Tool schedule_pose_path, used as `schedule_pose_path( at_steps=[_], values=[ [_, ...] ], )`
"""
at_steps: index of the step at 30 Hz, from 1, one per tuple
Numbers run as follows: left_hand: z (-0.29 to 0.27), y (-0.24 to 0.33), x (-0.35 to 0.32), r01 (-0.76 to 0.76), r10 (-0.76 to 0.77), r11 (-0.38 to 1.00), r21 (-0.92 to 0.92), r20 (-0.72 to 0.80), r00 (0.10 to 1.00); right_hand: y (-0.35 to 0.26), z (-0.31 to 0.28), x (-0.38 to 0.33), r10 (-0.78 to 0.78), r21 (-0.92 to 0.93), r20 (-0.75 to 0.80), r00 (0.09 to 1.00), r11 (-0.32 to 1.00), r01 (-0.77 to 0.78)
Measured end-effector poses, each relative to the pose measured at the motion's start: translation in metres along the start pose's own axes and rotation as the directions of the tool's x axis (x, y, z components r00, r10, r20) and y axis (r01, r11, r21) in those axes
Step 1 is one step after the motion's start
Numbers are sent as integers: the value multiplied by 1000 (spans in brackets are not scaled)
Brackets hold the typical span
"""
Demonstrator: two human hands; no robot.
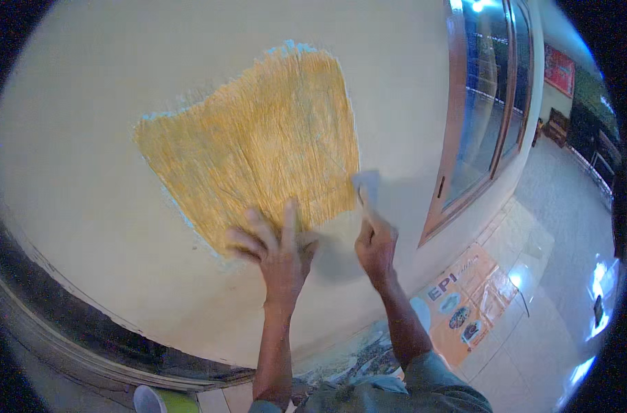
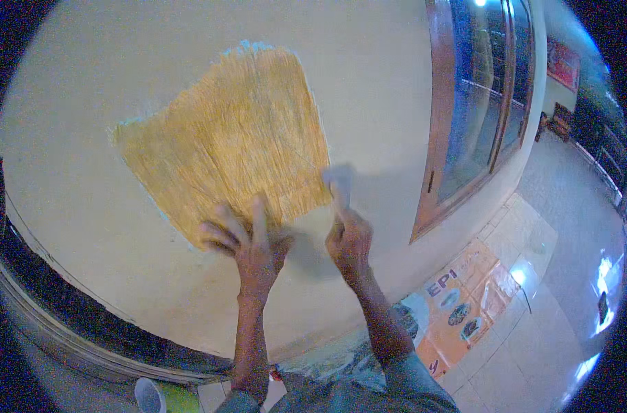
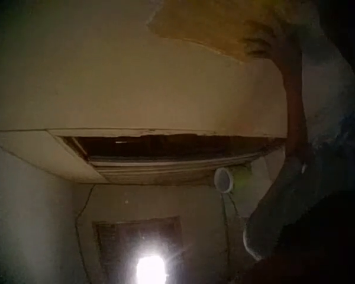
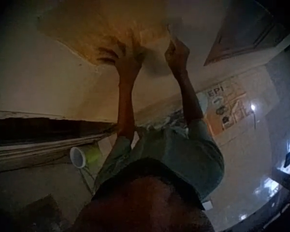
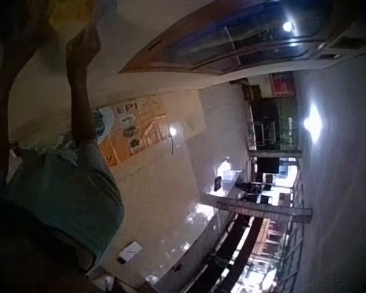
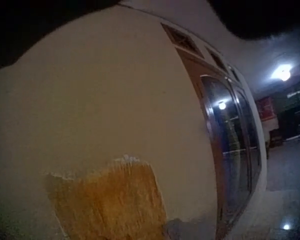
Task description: Scraping a patch of yellow filler or old paint from a white wall using a putty knife.
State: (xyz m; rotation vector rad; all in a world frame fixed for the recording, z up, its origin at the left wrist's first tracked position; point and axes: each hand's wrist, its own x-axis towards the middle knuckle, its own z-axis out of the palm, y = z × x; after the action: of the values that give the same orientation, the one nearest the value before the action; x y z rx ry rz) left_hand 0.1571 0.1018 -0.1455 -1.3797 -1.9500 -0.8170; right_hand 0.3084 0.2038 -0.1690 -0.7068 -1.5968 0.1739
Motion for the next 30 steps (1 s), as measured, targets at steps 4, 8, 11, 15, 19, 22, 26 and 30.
schedule_pose_path(
  at_steps=[4,8,11,15,19,22,26,30],
  values=[
    [-14,26,53,-250,254,967,44,-121,960,-40,-21,67,33,-40,-16,999,999,-33],
    [-54,43,105,-300,300,954,20,-132,945,-4,-9,23,-40,-11,-21,999,999,39],
    [-64,52,120,-343,349,937,64,-118,930,13,-12,-20,3,-53,29,1000,999,-1],
    [-65,64,120,-283,295,936,211,-29,955,19,-14,2,-19,-89,29,999,996,21],
    [-60,56,122,-304,314,936,177,-29,949,-28,-30,63,113,-18,64,991,993,-112],
    [-61,58,123,-302,316,935,188,-50,948,-12,-24,36,82,-62,79,993,995,-77],
    [-58,68,121,-274,278,927,254,23,960,21,-17,-27,133,-159,129,983,981,-112],
    [-59,70,121,-225,236,929,293,-1,972,30,-18,-34,59,-139,128,990,990,-41]
  ],
)
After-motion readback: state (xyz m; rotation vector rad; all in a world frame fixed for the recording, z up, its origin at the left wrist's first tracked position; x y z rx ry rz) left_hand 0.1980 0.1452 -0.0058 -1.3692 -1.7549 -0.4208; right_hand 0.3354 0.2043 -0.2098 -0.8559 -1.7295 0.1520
